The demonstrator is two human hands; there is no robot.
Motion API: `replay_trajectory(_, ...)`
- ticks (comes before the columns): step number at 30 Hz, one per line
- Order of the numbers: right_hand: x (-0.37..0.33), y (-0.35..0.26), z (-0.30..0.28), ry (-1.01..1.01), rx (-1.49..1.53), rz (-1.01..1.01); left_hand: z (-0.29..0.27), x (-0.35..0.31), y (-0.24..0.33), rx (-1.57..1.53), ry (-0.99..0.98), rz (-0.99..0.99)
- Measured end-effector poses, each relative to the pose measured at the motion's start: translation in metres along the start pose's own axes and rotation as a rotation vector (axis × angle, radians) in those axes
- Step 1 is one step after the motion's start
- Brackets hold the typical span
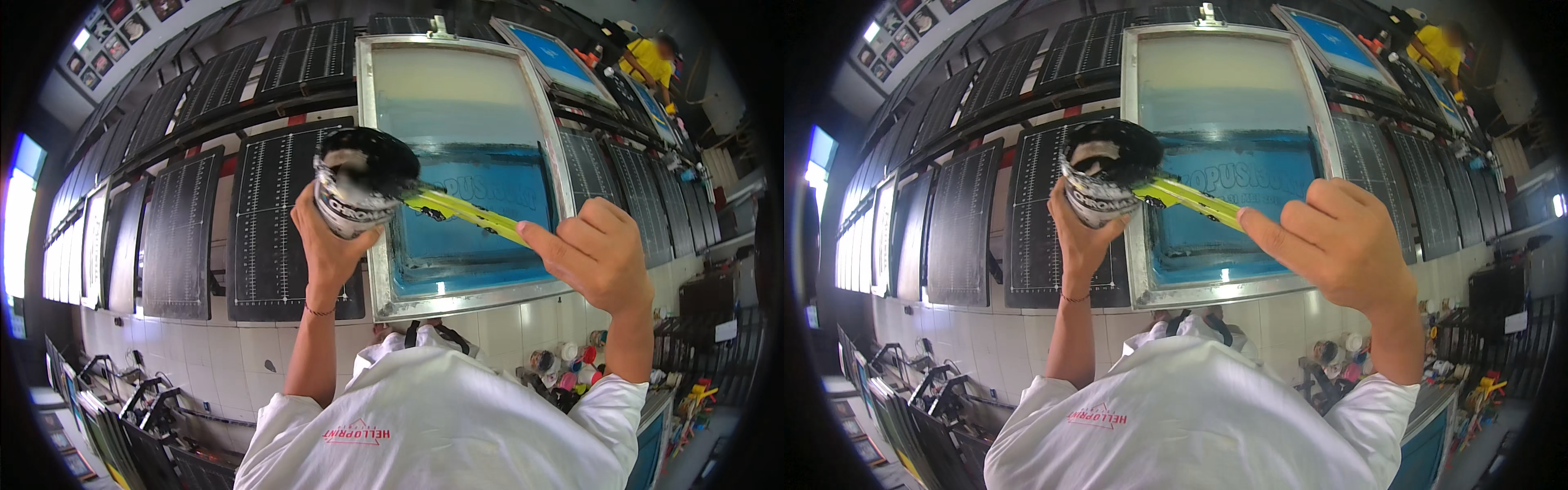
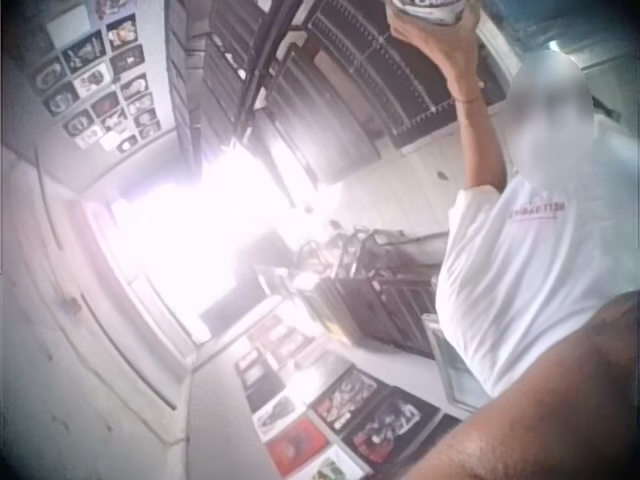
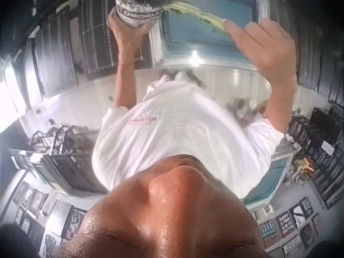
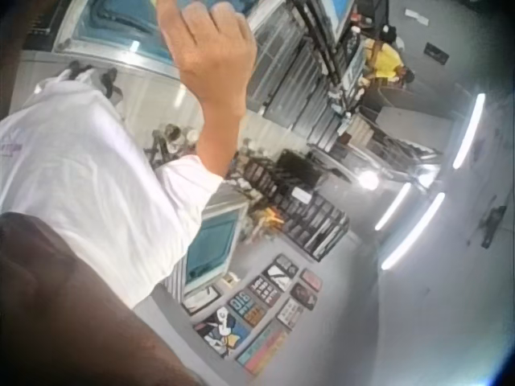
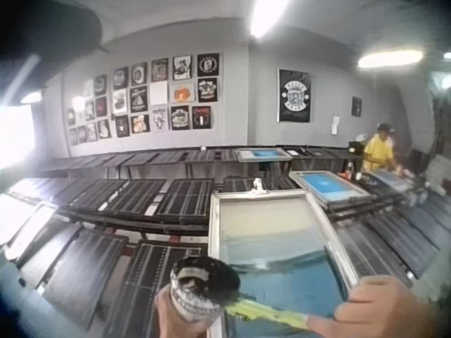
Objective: The person spreads black ink across screen printing frames using a squeegee, working on different screens across multiple production stations.
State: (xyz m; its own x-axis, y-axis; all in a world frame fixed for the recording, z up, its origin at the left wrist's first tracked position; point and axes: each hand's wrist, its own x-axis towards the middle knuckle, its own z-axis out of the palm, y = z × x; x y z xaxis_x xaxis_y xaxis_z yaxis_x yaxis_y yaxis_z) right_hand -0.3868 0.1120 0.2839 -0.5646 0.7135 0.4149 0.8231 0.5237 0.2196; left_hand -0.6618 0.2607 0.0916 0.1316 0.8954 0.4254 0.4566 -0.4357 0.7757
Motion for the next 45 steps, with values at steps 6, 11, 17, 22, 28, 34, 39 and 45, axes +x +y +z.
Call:
replay_trajectory(6, -0.042, -0.016, 0.015, 0.101, 0.192, 0.369, -0.005, 0.008, -0.060, -0.251, 0.115, -0.185)
replay_trajectory(11, -0.107, -0.093, 0.105, 0.150, 0.621, 1.132, -0.020, 0.000, -0.072, -0.462, 0.126, -0.212)
replay_trajectory(17, -0.104, -0.163, 0.157, 0.158, 0.763, 1.083, -0.033, -0.007, -0.066, -0.460, 0.115, -0.228)
replay_trajectory(22, -0.088, -0.175, 0.167, 0.211, 0.690, 1.011, -0.038, -0.011, -0.064, -0.419, 0.090, -0.203)
replay_trajectory(28, -0.040, -0.143, 0.202, 0.229, 0.548, 0.988, -0.039, -0.016, -0.064, -0.455, 0.076, -0.215)
replay_trajectory(34, 0.002, -0.086, 0.235, 0.340, 0.397, 0.985, -0.042, -0.023, -0.062, -0.485, 0.062, -0.201)
replay_trajectory(39, 0.004, -0.060, 0.222, 0.423, 0.763, 1.308, -0.039, -0.026, -0.072, -0.500, 0.055, -0.200)
replay_trajectory(45, -0.022, -0.055, 0.138, 0.544, 2.009, 1.508, -0.021, -0.013, -0.051, 0.014, 0.019, 0.019)
